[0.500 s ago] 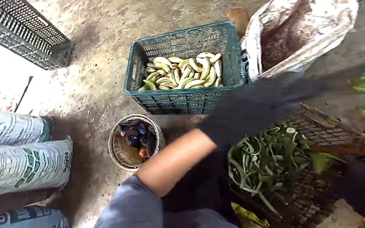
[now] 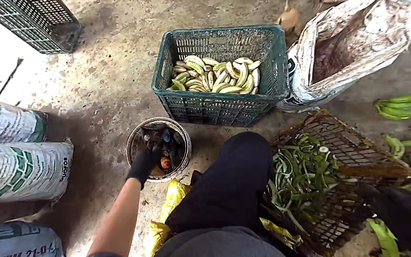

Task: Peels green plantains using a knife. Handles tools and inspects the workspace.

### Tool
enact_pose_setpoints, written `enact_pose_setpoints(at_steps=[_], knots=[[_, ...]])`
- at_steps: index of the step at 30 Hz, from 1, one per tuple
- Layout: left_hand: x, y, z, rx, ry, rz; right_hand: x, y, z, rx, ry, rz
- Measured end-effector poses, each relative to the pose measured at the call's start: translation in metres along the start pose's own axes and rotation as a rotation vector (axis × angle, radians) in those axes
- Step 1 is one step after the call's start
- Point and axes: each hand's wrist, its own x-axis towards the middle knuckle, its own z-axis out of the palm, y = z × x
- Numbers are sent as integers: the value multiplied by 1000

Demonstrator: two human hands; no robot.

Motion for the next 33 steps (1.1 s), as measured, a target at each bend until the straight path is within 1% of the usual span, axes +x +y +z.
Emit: enact_pose_setpoints(at_steps=[2,4,6,8,10,12,14,15,17,18,19,21,22,24,26,28,30,31,33], knots=[[3,14,20,108,-84,-7,-4,-7,5,-7,9,-9],[13,24,39,225,-137,-40,-5,-2,15,-5,33,-23],[21,30,52,324,-166,-66,-10,2,24,14,40,-22],[26,31,57,361,-166,-58,-16,4,30,54,24,6],[32,23,62,338,-140,-7,-20,4,31,97,-4,31],[42,15,69,394,-97,96,-23,0,29,108,-27,30],[33,23,67,461,-134,149,-26,3,24,108,-61,54],[22,28,59,390,-165,141,-25,6,22,120,-76,69],[-11,35,42,-101,-141,73,-24,10,16,187,-63,87],[-31,43,30,-274,-164,75,-26,11,14,250,-40,92],[-42,47,19,-373,-205,145,-28,10,11,323,-13,95],[-34,52,0,-536,-313,395,-29,7,11,493,50,87],[-38,71,-7,-546,-319,489,-27,3,11,614,73,80],[-63,131,-16,-483,-298,617,-25,-13,12,950,75,59],[-97,208,0,-387,-315,785,-25,-32,11,1309,5,11],[-135,277,41,-209,-338,908,-27,-40,10,1578,-85,-49],[-158,325,92,89,-383,980,-30,-38,8,1774,-134,-92],[-167,343,119,207,-436,1017,-32,-35,6,1865,-119,-88],[-181,369,170,320,-590,1065,-32,-21,6,1989,-1,-91]])
